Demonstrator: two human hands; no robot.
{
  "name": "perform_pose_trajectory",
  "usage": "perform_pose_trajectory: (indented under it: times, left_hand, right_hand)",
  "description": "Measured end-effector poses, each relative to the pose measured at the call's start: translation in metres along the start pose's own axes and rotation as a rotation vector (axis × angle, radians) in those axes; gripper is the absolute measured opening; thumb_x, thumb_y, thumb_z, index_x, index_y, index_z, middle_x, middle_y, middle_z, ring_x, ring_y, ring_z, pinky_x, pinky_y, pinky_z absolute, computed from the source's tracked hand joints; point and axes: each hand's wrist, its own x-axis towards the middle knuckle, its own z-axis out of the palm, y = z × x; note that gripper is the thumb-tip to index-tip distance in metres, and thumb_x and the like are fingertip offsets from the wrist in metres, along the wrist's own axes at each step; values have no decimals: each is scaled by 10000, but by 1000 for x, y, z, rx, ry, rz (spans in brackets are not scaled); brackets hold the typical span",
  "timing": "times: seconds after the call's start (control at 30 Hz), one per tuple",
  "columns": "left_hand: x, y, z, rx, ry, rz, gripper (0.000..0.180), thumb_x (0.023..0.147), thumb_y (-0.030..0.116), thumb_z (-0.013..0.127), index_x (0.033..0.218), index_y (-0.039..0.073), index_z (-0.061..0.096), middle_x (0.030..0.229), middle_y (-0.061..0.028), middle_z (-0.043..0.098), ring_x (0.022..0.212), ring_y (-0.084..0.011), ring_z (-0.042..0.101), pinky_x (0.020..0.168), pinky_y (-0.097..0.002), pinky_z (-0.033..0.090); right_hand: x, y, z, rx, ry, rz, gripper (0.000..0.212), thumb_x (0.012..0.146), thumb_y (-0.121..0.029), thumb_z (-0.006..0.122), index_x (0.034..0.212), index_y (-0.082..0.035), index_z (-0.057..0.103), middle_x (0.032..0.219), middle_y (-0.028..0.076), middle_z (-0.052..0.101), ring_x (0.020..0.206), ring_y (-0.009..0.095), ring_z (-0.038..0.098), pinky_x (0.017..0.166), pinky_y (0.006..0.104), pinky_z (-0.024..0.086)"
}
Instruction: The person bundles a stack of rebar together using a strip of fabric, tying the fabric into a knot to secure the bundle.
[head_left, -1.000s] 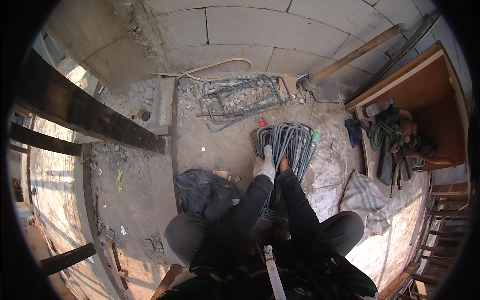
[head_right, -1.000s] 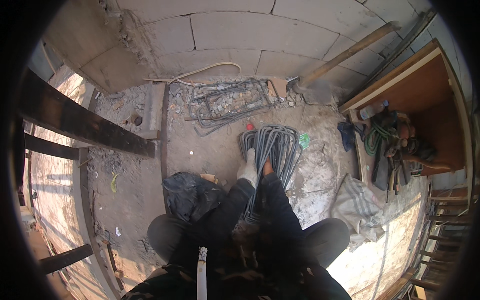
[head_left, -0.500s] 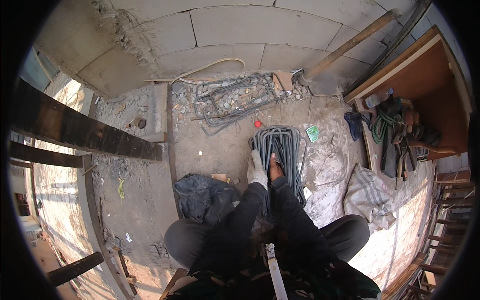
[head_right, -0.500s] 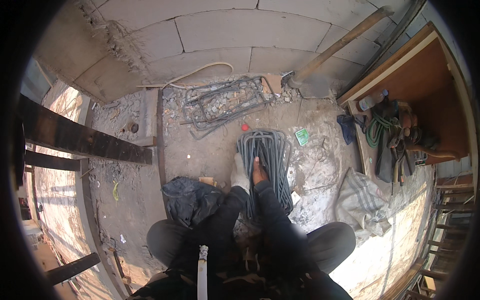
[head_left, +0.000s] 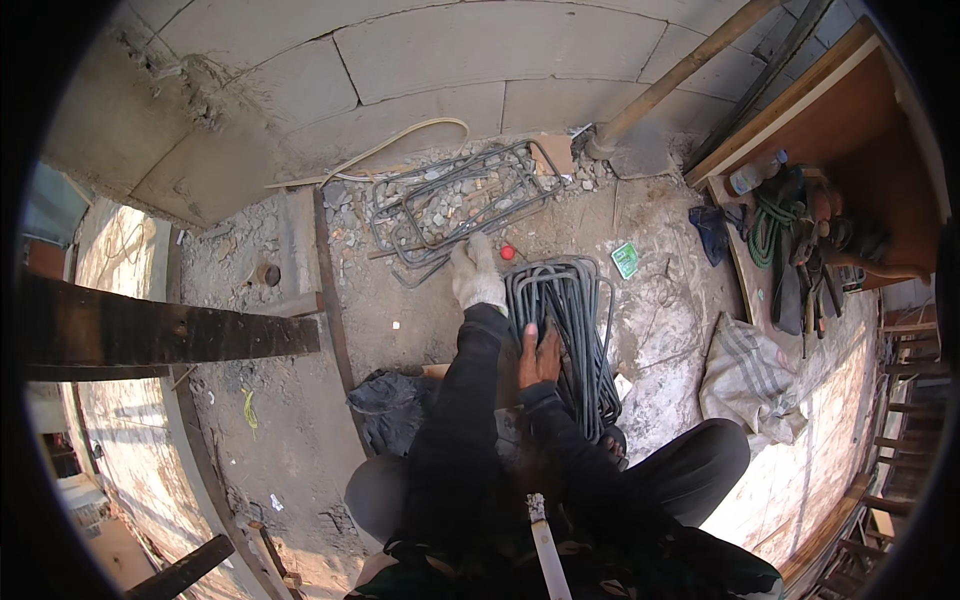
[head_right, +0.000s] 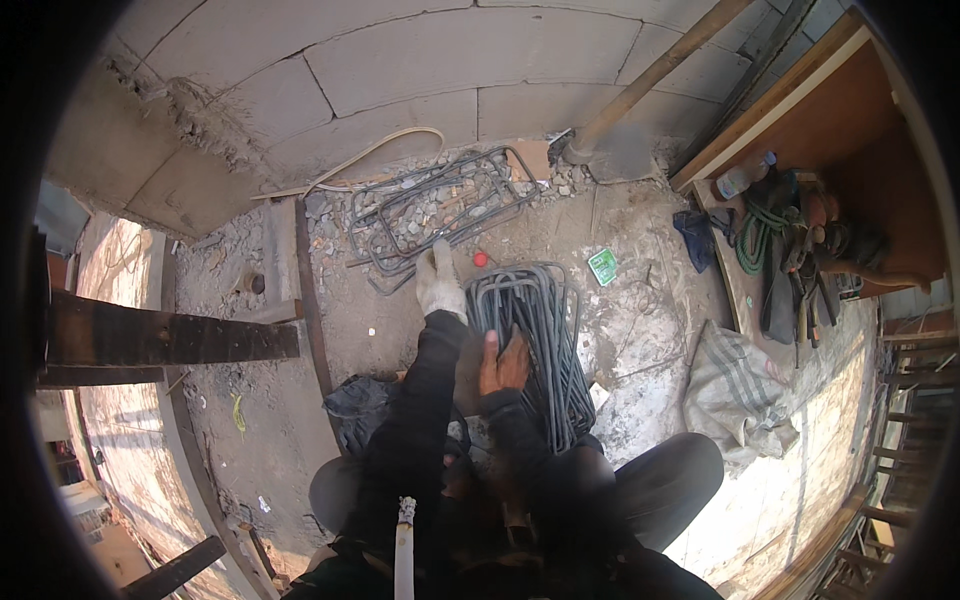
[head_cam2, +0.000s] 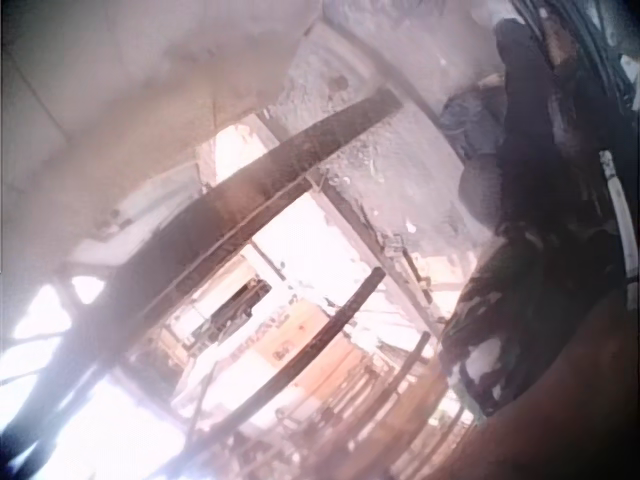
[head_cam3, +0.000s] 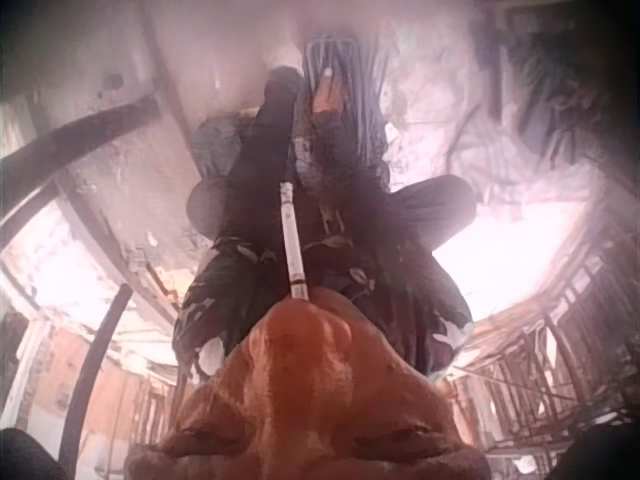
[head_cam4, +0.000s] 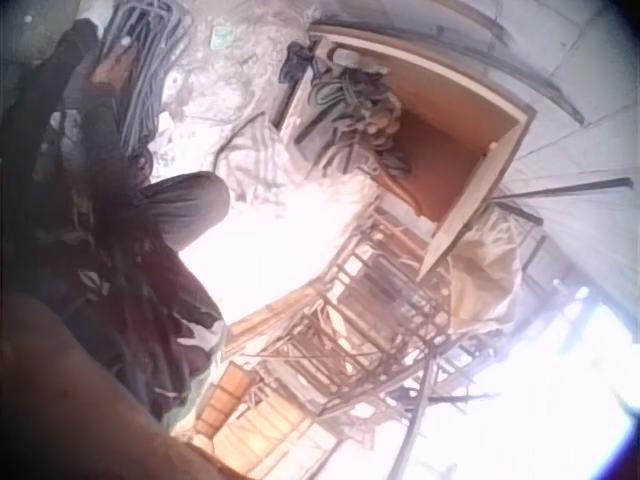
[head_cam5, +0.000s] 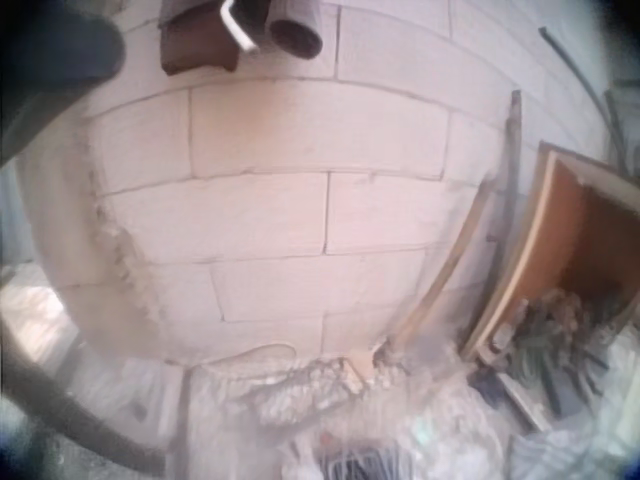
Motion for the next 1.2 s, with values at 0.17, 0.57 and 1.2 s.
perform_pose_trajectory:
  times: [0.17, 0.57, 1.2]
  left_hand:
    - [114, 27, 58, -118, -118, 65, 501, 894, 427, 565, 1079, -31, 649, 1036, -233, 674, 1003, -367, 636, 909, -392, 461]
    - [302, 26, 184, -822, -291, -620, 442, 908, 430, 562, 1212, 109, 565, 1195, -88, 618, 1077, -288, 587, 904, -472, 450]
    - [112, 264, -149, -755, -900, 90, 241, 947, 173, 533, 1069, -32, 561, 652, -8, 443, 414, -63, 336, 340, -193, 238]
  right_hand:
    - [-16, -11, -12, -279, -44, -92, 925, 793, -443, 702, 1463, -7, 237, 1388, 281, 407, 1239, 454, 448, 1019, 467, 387]
    - [-2, 15, -10, -360, -48, -110, 956, 717, -285, 757, 1479, -53, 229, 1306, 285, 475, 1138, 457, 532, 923, 475, 482]
    - [-5, -5, -12, -209, -167, -161, 1043, 745, -363, 763, 1484, 17, 131, 1423, 320, 349, 1311, 462, 367, 1079, 460, 334]
